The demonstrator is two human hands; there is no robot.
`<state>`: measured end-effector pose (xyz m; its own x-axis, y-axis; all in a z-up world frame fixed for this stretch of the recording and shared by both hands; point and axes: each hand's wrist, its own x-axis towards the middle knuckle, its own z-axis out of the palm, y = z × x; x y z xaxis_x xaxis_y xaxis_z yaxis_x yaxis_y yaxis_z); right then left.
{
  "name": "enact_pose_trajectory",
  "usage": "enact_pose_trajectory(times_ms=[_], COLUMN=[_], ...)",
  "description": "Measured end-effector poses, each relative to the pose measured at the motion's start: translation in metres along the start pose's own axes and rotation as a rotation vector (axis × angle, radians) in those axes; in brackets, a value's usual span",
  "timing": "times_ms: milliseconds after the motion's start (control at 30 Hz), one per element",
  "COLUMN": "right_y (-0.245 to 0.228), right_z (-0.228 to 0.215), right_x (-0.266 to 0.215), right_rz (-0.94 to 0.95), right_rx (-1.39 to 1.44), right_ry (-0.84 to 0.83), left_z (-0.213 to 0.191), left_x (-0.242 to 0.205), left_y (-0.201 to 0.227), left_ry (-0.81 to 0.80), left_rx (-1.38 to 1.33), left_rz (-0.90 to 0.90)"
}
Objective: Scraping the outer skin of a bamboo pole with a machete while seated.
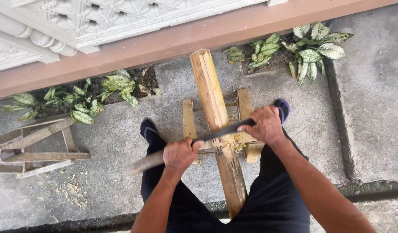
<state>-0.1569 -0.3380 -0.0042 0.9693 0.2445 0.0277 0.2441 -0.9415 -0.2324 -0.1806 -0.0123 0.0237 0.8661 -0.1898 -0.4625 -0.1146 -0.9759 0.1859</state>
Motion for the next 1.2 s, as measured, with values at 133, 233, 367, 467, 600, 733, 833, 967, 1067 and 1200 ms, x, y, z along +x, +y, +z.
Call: enact_pose_trajectory(times_ms=[133, 233, 367, 467, 600, 733, 833, 967, 1067, 1200], right_y=[-0.001, 0.01, 0.025, 0.046, 0.06, 0.043, 0.023, 0.004, 0.013, 0.036], right_z=[-0.001, 0.004, 0.014, 0.015, 0.031, 0.014, -0.003, 0.003, 0.008, 0.011], right_x=[0.005, 0.056, 0.167, 0.253, 0.292, 0.242, 0.151, 0.021, 0.055, 0.177], right_rz=[-0.106, -0.068, 0.03, -0.015, -0.095, -0.121, -0.152, -0.095, 0.019, -0.052], right_rx=[0.11, 0.078, -0.1, -0.198, -0.201, -0.179, -0.151, 0.057, -0.067, -0.003], right_ry=[0.141, 0.004, -0.206, -0.244, -0.071, 0.012, 0.114, 0.134, -0.201, -0.031], left_z=[0.021, -0.015, -0.087, -0.108, -0.105, -0.091, -0.058, 0.011, -0.014, -0.07], left_x=[-0.002, 0.039, 0.122, 0.198, 0.245, 0.194, 0.125, 0.039, 0.059, 0.155], left_y=[-0.014, -0.016, -0.02, -0.043, -0.062, -0.052, -0.035, -0.032, -0.025, -0.035], left_ry=[0.082, -0.02, -0.176, -0.076, 0.034, 0.037, -0.028, 0.154, 0.006, -0.046], left_rx=[-0.063, -0.07, -0.035, -0.011, 0.021, 0.011, -0.037, -0.033, -0.002, 0.065], left_rz=[0.034, 0.0, -0.141, -0.126, -0.114, -0.092, -0.05, 0.156, 0.066, 0.003])
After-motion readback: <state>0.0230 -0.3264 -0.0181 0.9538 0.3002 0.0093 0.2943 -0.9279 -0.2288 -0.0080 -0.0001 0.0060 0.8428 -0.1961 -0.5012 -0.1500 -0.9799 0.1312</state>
